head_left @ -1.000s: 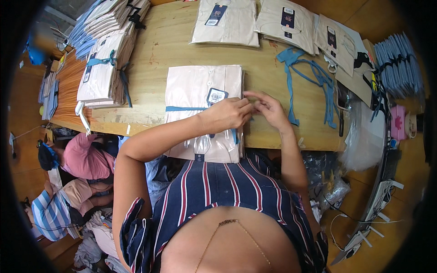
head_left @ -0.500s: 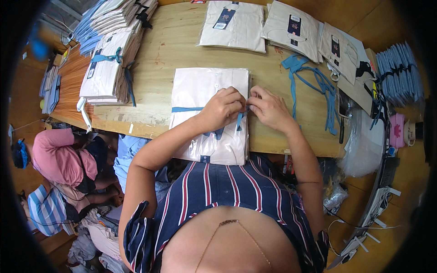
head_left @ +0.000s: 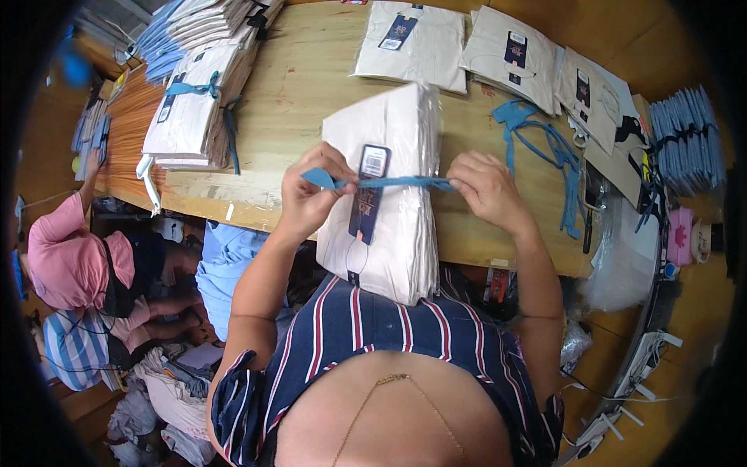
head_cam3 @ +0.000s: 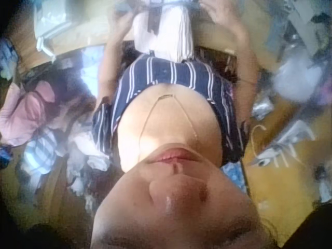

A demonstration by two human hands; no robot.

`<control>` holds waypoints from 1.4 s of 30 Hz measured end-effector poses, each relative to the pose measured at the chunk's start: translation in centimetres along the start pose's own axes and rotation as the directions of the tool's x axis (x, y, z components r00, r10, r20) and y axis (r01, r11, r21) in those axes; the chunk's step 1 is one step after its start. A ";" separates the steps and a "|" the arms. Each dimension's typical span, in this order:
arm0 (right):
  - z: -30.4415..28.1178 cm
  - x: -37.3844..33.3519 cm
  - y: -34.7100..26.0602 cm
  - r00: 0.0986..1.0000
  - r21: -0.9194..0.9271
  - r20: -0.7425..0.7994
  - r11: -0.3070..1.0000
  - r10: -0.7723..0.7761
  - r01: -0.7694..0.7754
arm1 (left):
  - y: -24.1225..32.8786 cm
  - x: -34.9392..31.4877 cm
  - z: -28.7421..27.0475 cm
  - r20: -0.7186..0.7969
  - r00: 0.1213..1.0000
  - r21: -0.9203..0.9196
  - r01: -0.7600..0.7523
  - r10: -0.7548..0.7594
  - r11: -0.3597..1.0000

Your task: The person ties bundles of packaged shirts using blue ribbons, stacks them, and places the bundles on the floor.

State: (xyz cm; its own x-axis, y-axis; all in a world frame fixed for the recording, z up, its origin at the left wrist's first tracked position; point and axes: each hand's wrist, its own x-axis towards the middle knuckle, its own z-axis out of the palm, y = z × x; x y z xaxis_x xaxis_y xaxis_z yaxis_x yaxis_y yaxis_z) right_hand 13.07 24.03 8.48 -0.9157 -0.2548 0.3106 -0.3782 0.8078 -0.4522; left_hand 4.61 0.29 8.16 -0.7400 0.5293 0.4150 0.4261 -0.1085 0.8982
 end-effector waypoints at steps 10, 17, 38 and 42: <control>4.4 1.0 -0.8 0.942 0.967 0.175 -0.231 0.287 -0.109 | -0.3 -0.3 0.4 0.093 0.994 -0.505 0.096 -0.056 0.858; 3.9 -0.4 -0.9 0.884 0.844 0.314 -0.528 0.345 -0.094 | -0.6 -1.3 0.1 0.038 0.992 -0.497 0.122 -0.120 0.859; 0.3 3.0 -6.1 0.998 0.099 -0.036 0.994 0.048 -0.044 | 4.4 2.2 0.7 0.183 0.970 -0.174 -0.128 0.159 0.977; -0.5 4.1 -6.0 0.994 0.168 0.005 0.980 0.110 -0.109 | 3.4 5.4 2.2 -0.266 0.964 -0.083 0.003 -0.025 0.997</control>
State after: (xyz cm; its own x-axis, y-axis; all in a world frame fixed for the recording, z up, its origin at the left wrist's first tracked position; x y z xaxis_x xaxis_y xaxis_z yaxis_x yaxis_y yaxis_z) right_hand 11.63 18.41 12.90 -0.9525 -0.1666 0.2550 -0.2930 0.7302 -0.6173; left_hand 3.24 4.61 13.13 -0.8623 0.2888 0.4159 0.3792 -0.1759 0.9084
